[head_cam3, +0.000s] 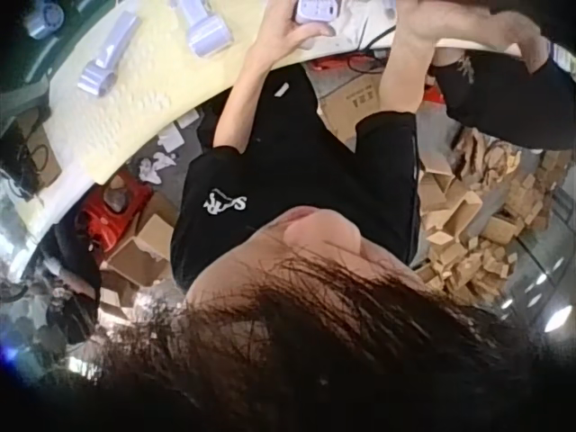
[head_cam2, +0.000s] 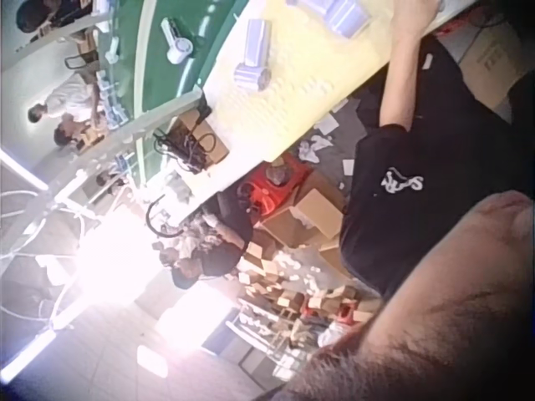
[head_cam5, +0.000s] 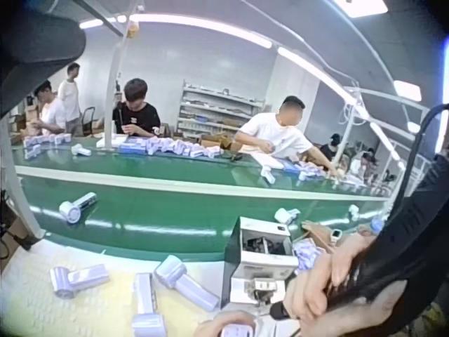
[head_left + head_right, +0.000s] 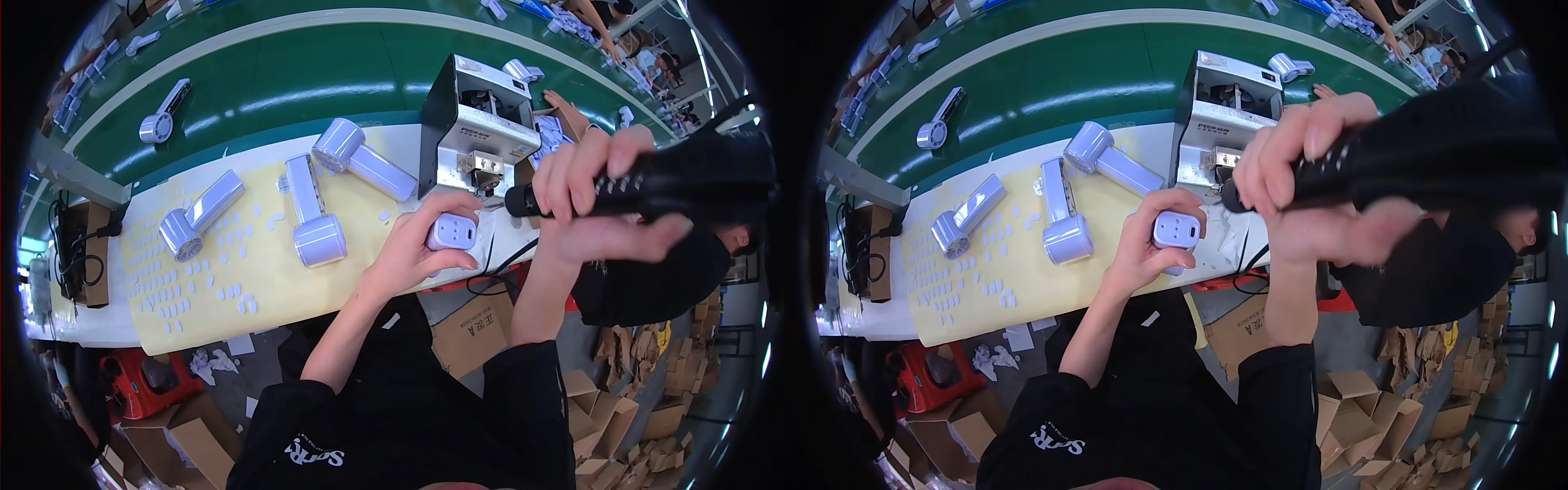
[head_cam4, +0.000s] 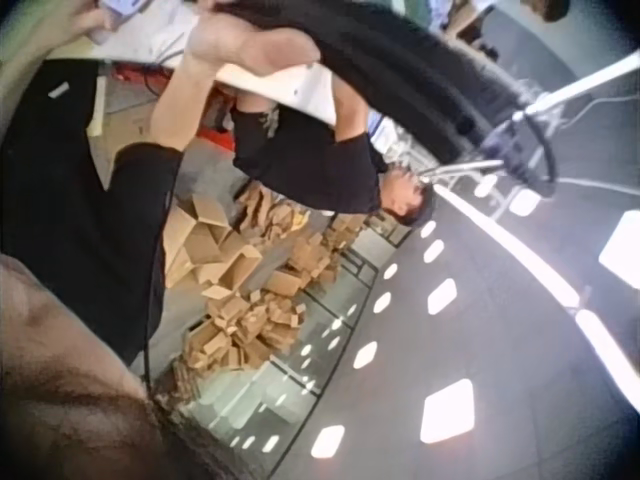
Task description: Assembling small electronic device housings using an electric screwdriver on a production line.
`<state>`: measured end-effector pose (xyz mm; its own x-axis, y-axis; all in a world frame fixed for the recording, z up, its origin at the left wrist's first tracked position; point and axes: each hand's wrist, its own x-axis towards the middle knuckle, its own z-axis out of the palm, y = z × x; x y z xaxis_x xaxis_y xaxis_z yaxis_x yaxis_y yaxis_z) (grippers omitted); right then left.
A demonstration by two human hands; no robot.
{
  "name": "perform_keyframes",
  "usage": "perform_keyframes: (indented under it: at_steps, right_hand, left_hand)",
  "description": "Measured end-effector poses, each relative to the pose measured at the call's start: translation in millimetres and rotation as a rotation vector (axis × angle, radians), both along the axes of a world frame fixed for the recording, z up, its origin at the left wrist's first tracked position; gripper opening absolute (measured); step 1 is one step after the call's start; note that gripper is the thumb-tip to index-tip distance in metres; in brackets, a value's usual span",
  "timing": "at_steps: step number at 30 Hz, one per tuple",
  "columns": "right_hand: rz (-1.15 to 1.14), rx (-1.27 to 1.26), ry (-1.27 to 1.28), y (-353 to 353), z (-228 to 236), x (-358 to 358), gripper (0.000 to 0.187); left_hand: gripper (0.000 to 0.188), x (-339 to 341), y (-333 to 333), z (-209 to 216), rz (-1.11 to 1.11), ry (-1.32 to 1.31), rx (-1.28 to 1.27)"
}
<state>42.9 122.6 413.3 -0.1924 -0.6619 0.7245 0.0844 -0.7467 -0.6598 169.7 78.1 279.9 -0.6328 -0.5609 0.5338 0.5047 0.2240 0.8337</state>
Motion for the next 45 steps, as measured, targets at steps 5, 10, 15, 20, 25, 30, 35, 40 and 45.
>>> perform_keyframes:
  at_steps: [5,10,15,20,25,30,35,40,45]
  right_hand:
    - [-0.375,0.189,-0.01,-23.9,-47.6,-25.3,0.063]
    - [-0.479,0.231,0.056,-29.1,-60.9,-29.8,0.06]
    - [-0.463,0.245,0.038,-28.4,-60.3,-31.1,0.06]
    - [-0.321,0.276,-0.086,-8.0,-57.2,-20.7,0.061]
    - [-0.004,0.05,-0.088,13.7,-1.9,-6.1,0.065]
    - [0.133,0.103,-0.021,11.1,22.2,6.4,0.067]
    - [0.303,0.17,0.072,-0.7,28.6,25.8,0.071]
    - [0.187,0.212,0.04,0.0,24.7,32.2,0.073]
    - [0.11,0.251,0.003,-2.0,17.7,36.6,0.075]
  left_hand:
    - [0.039,-2.2,-1.0,-12.4,0.003,0.06,-0.037]
    - [0.036,-5.7,-1.6,-11.9,-0.015,0.093,-0.019]
    - [0.036,-2.9,-2.9,-9.9,-0.084,0.061,0.063]
    - [0.036,-2.6,-2.3,-10.4,-0.014,0.072,-0.011]
    - [0.038,-2.2,-2.7,-10.0,-0.002,0.067,-0.05]
    - [0.04,-3.2,-0.9,-5.4,0.026,0.071,-0.015]
    - [0.041,7.9,-1.3,1.4,-0.007,-0.016,-0.038]
    - [0.041,9.4,-0.9,2.0,0.011,-0.039,-0.06]
    - [0.04,10.7,-2.0,3.4,0.006,-0.046,-0.068]
